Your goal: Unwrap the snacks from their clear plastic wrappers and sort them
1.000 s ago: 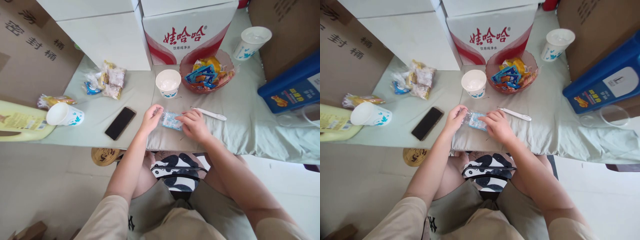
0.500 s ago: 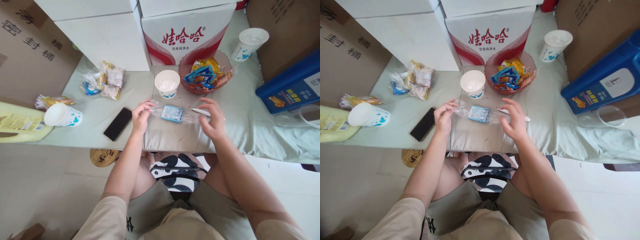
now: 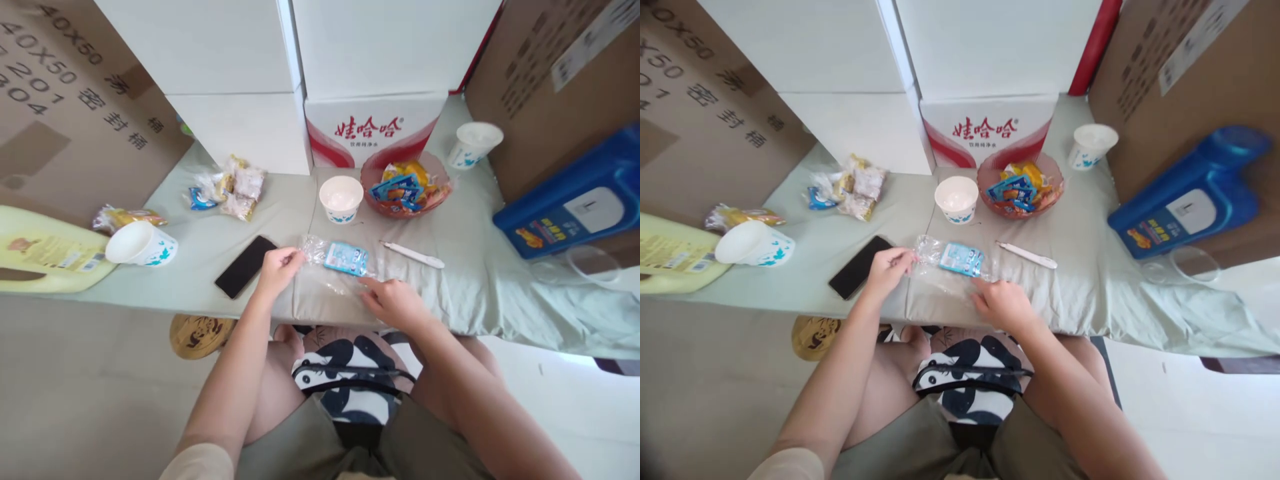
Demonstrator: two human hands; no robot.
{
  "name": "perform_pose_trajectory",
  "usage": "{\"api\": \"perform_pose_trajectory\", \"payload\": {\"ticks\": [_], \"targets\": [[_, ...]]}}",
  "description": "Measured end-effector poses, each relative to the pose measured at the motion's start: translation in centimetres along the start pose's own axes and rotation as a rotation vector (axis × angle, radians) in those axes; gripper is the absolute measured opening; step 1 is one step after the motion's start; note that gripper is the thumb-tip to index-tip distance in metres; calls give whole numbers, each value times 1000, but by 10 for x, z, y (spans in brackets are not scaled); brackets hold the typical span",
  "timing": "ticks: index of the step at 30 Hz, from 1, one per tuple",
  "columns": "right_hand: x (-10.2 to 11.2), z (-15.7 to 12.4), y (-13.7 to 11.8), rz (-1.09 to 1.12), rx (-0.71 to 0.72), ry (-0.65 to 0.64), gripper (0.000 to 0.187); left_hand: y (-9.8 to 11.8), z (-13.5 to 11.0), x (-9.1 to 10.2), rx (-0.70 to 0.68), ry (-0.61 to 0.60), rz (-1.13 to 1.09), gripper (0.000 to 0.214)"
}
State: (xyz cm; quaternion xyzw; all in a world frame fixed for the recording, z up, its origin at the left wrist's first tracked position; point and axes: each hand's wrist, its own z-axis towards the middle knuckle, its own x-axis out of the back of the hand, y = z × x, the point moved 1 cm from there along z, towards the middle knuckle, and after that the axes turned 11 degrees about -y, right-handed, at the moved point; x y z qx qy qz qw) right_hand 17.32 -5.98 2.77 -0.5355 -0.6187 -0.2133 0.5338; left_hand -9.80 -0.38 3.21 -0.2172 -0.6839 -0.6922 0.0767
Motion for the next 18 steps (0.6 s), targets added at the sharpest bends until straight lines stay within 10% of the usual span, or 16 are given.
{"api": "perform_pose_trajectory", "payload": {"ticks": [4, 9, 13, 18], "targets": [[6, 16, -2, -16, -231, 85, 61, -4, 7, 4, 67, 119, 199, 21], [9, 23, -5, 3, -364, 279, 62, -8, 13, -10, 38, -32, 326, 49], [11, 27, -11, -30, -98, 508, 28, -6, 17, -28, -5, -230, 252, 16], [10, 50, -15, -10, 164, 347, 42, 0, 17, -37, 65, -278, -114, 11]]}}
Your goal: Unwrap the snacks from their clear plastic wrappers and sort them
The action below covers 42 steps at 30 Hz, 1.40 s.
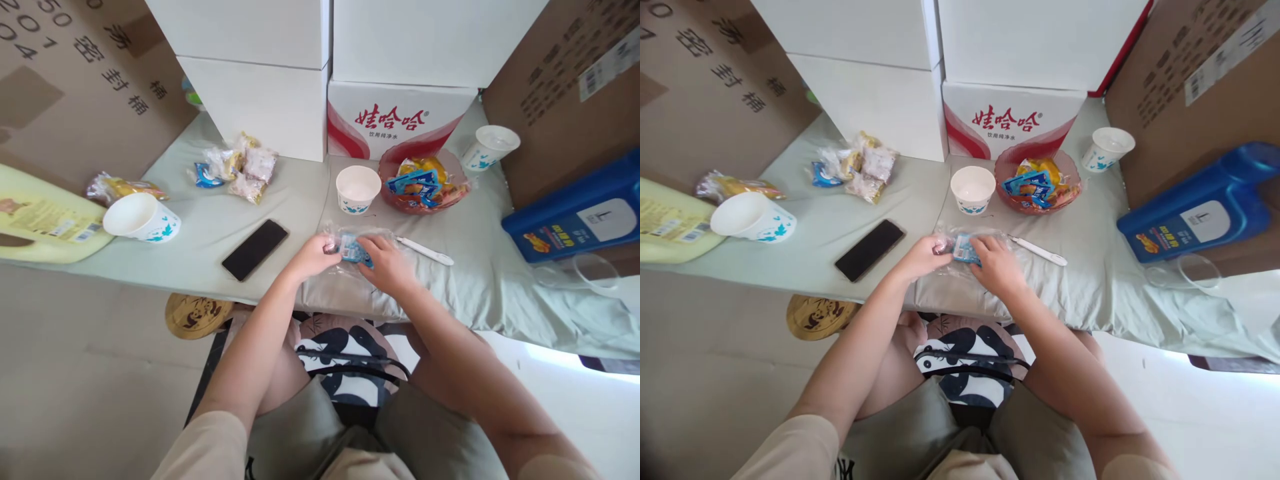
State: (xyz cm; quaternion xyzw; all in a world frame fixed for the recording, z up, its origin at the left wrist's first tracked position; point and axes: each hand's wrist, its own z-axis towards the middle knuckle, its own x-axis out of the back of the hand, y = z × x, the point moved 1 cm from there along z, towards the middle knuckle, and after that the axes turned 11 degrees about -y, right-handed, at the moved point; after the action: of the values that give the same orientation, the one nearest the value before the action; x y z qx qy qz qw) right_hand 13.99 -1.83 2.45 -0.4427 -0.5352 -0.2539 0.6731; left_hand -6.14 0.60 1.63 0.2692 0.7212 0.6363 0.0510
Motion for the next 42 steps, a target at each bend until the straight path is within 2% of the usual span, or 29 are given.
{"api": "perform_pose_trajectory", "payload": {"ticks": [3, 6, 9, 12, 17, 21, 25, 28, 30, 33, 35, 37, 39, 42], "targets": [[-7, 12, 3, 67, -13, -97, 67, 3, -3, 1, -38, 9, -265, 28], [-9, 18, 9, 153, -20, -131, 72, 5, -6, 3, -78, -44, -452, 39], [-7, 20, 21, 323, 9, -142, 70, 9, -8, 6, -39, -51, -607, 34], [-2, 17, 35, 487, 47, -168, 59, 13, -8, 9, 15, 47, -700, 37], [9, 8, 50, 670, 47, -126, 41, 18, -4, 11, 86, 182, -682, 39], [15, -4, 60, 716, 16, -71, 40, 16, 2, 10, 111, 245, -627, 29], [34, -20, 80, 619, -71, 59, 48, 11, 8, 8, 126, 282, -540, 24], [73, -16, 101, 423, -194, 275, 50, 11, 10, 7, 122, 261, -505, 32], [105, 2, 113, 254, -286, 354, 51, 12, 12, 7, 116, 246, -485, 34], [145, 47, 126, 38, -330, 296, 46, 13, 15, 8, 109, 235, -457, 35], [158, 76, 132, -90, -300, 191, 42, 13, 17, 9, 105, 232, -445, 35], [160, 96, 138, -198, -235, 32, 39, 13, 18, 11, 99, 222, -440, 35], [157, 103, 140, -267, -155, -81, 40, 12, 18, 13, 93, 217, -430, 35], [154, 97, 138, -286, -48, -122, 43, 10, 15, 16, 90, 211, -407, 34]]}}
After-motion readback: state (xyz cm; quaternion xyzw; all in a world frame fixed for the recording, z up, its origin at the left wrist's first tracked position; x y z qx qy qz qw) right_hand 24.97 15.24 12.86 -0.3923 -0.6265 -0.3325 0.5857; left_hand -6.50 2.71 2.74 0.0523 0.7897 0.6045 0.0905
